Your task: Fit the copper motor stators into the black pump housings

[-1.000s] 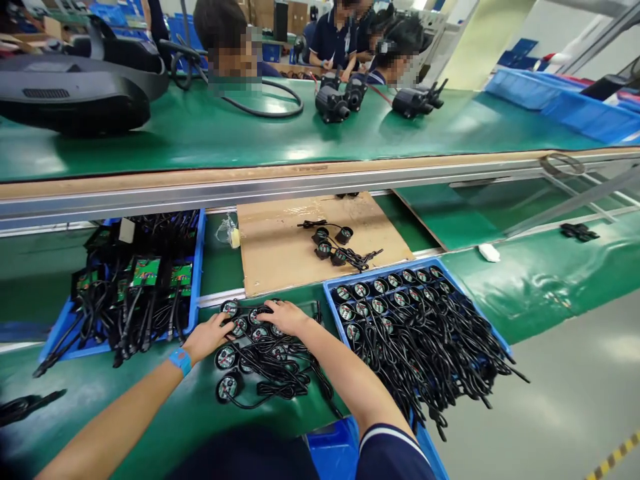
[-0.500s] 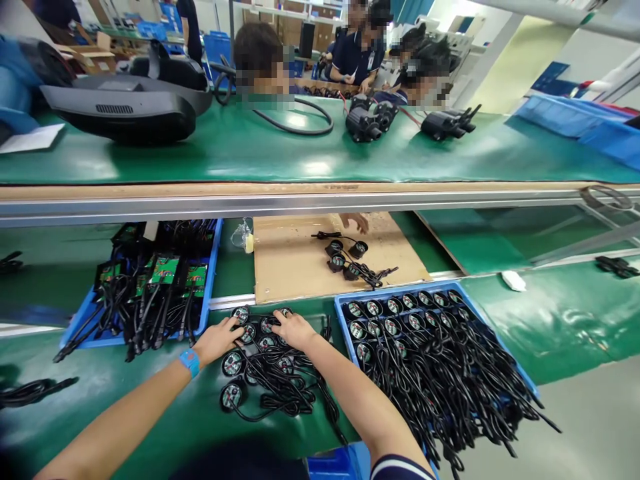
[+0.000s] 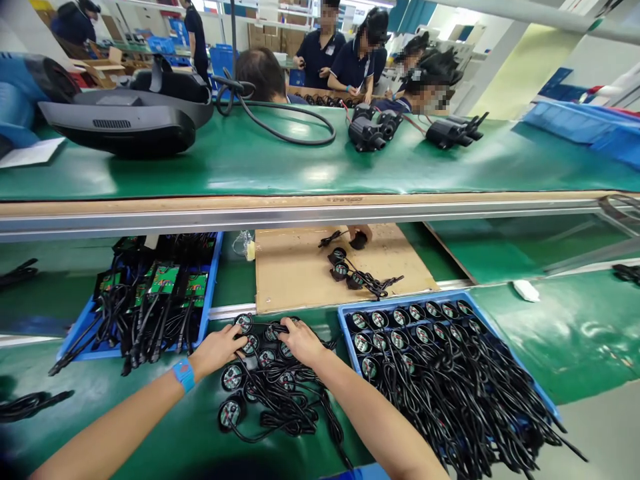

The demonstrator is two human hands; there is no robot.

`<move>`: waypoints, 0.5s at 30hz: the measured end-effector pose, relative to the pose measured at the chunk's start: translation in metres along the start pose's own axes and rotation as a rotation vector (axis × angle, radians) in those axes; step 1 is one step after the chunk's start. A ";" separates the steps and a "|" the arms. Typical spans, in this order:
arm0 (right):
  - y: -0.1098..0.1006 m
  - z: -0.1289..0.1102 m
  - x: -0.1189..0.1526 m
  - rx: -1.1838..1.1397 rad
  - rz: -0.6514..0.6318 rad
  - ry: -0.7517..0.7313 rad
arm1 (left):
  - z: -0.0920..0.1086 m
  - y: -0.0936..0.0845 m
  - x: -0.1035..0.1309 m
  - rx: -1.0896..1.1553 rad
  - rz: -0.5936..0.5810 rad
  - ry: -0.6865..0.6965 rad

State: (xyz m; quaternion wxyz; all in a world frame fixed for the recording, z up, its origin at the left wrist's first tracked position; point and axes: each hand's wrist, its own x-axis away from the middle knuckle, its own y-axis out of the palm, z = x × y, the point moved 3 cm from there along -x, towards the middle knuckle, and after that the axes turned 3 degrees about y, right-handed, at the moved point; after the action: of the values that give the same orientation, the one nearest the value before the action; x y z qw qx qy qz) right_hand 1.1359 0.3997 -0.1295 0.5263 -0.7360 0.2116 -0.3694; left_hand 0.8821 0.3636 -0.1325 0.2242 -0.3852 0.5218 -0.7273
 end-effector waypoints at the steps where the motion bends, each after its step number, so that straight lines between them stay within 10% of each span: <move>1: -0.006 0.002 0.001 -0.011 0.004 0.009 | 0.000 -0.005 -0.002 -0.005 -0.001 0.013; 15: -0.076 0.071 -0.047 -0.047 0.075 0.193 | -0.031 -0.069 -0.080 -0.042 0.034 0.093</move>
State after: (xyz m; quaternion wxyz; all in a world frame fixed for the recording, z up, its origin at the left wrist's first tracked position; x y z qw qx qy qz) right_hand 1.1546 0.5039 -0.0862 0.4994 -0.7009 0.2972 -0.4136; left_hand 0.9109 0.4651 -0.0992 0.2040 -0.3467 0.5535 -0.7293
